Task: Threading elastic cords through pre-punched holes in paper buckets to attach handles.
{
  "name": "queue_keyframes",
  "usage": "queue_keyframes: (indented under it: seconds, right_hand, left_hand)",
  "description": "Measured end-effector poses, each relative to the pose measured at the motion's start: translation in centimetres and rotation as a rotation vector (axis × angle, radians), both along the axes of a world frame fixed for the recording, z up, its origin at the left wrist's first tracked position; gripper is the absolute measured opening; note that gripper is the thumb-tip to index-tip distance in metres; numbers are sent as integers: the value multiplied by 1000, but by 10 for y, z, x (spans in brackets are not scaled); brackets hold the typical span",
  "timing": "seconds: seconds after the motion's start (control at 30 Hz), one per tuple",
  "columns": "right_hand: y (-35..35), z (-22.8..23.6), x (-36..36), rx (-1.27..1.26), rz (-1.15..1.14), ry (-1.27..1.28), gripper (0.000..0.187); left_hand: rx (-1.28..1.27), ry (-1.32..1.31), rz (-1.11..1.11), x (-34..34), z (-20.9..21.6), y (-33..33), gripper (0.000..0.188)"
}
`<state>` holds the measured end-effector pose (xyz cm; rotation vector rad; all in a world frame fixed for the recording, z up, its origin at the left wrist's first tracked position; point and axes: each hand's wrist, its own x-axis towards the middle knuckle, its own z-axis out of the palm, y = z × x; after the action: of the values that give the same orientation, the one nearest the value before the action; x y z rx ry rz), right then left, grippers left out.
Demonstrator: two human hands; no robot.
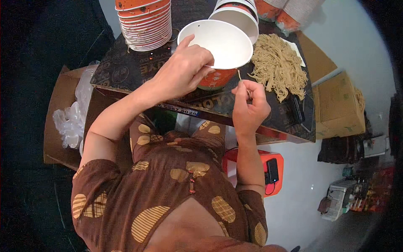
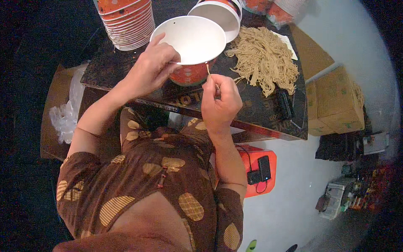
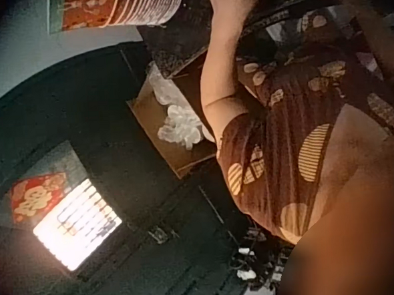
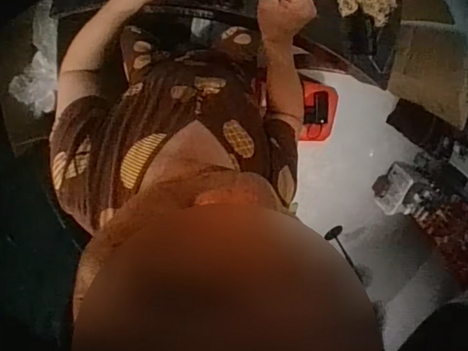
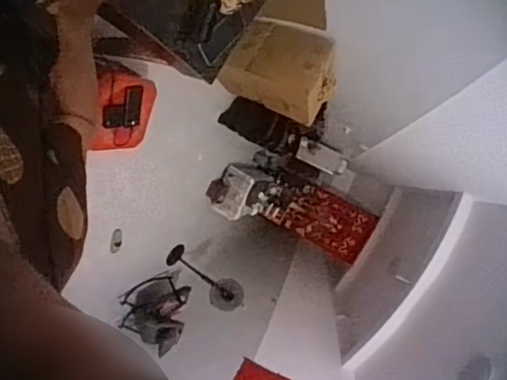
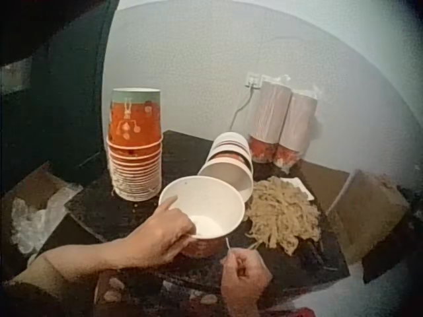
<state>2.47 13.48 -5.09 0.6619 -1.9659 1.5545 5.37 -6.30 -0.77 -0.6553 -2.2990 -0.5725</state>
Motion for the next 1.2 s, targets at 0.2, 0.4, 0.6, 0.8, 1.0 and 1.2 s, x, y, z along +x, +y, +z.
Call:
queue_keyframes:
  seconds: [0.2, 0.4, 0.6, 0.8, 1.0, 1.2]
  right_hand:
    - [1, -2, -2, -4, 21, -31, 2]
    - [-1, -2, -6, 47, -6, -24, 2]
    - [-11, -2, -12, -13, 27, -52, 3]
    - [-12, 8, -5, -116, 165, -335, 10]
    - [-17, -4, -4, -231, 276, -565, 17]
    - [-22, -25, -13, -183, 286, -634, 18]
  left_hand:
    - [-14, -21, 2, 2, 1, 0, 13]
    - [-8, -25, 2, 4, 3, 0, 13]
    - [-28, 16, -27, 7, 2, 4, 13]
    - [-295, 206, -13, 13, -2, 9, 11]
    - [-468, 164, 14, 20, -26, 8, 17]
    - [-220, -93, 49, 15, -53, 5, 19]
